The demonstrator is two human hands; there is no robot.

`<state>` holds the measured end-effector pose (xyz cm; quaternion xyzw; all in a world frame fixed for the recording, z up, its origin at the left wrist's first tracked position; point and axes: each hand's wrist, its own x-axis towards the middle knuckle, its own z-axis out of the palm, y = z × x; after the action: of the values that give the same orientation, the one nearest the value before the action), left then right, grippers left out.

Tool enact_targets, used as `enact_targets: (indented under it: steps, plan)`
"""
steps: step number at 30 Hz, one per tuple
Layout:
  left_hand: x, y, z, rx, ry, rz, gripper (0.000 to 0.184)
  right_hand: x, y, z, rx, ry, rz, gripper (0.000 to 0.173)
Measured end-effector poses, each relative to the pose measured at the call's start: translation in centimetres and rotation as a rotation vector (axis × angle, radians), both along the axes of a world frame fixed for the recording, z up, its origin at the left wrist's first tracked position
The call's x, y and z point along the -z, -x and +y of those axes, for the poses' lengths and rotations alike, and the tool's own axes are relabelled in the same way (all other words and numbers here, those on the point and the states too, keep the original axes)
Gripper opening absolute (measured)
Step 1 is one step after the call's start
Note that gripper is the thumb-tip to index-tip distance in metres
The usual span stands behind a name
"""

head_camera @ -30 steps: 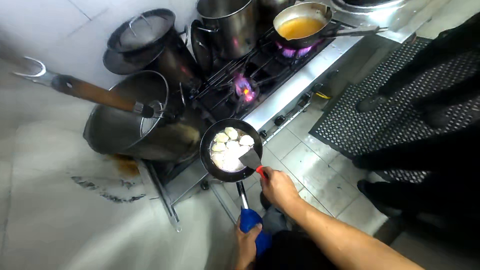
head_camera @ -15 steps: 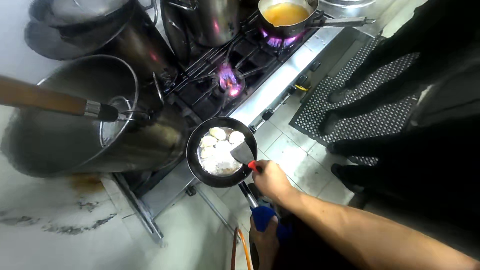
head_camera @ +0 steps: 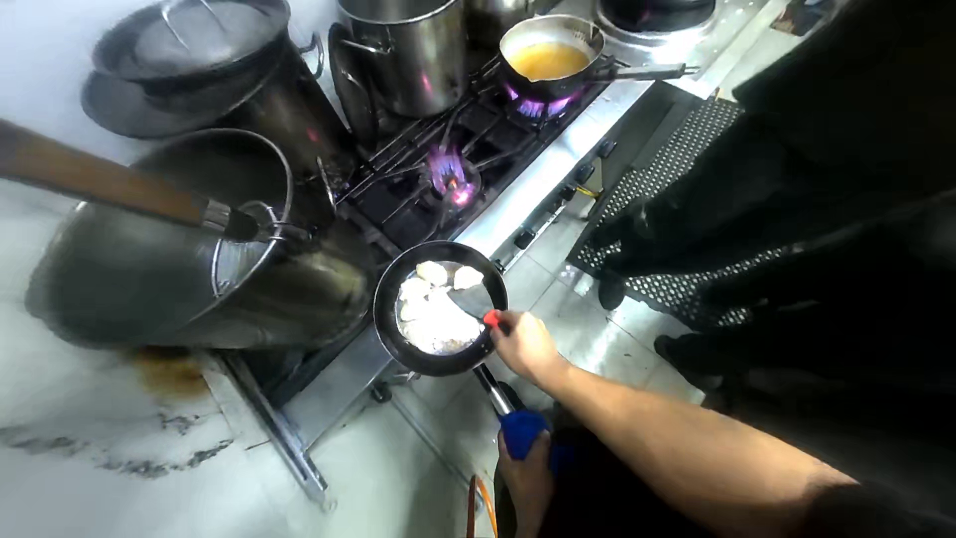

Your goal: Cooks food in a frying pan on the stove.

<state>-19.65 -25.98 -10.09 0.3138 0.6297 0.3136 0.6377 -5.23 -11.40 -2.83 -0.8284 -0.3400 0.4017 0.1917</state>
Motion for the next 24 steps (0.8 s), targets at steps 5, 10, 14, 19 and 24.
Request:
enact_targets:
  steps: [5,10,14,19,24]
  plan:
    - [0.6,0.3,-0.6,-0.004,0.036,0.001,0.073,-1.0,-0.7,-2.0,0.033,0.059,0.092,0.027]
    - [0.1,0.3,-0.8,0.019,0.02,0.074,0.072,-1.4,-0.7,-1.1,0.135,0.072,0.184,0.026]
    - [-0.4,0.4,-1.1,0.051,0.002,0.108,0.07,-0.9,-0.8,1.3,0.137,0.005,0.18,0.019]
    - [-0.2,1.1,-0.6,0.013,-0.003,0.008,0.071,0.2,-1.6,-1.2,0.04,-0.036,0.086,0.03]
    - [0.8,1.7,-0.4,0.026,-0.073,-0.006,0.067,2.2,-3.7,-2.9,-0.081,-0.116,-0.006,0.038]
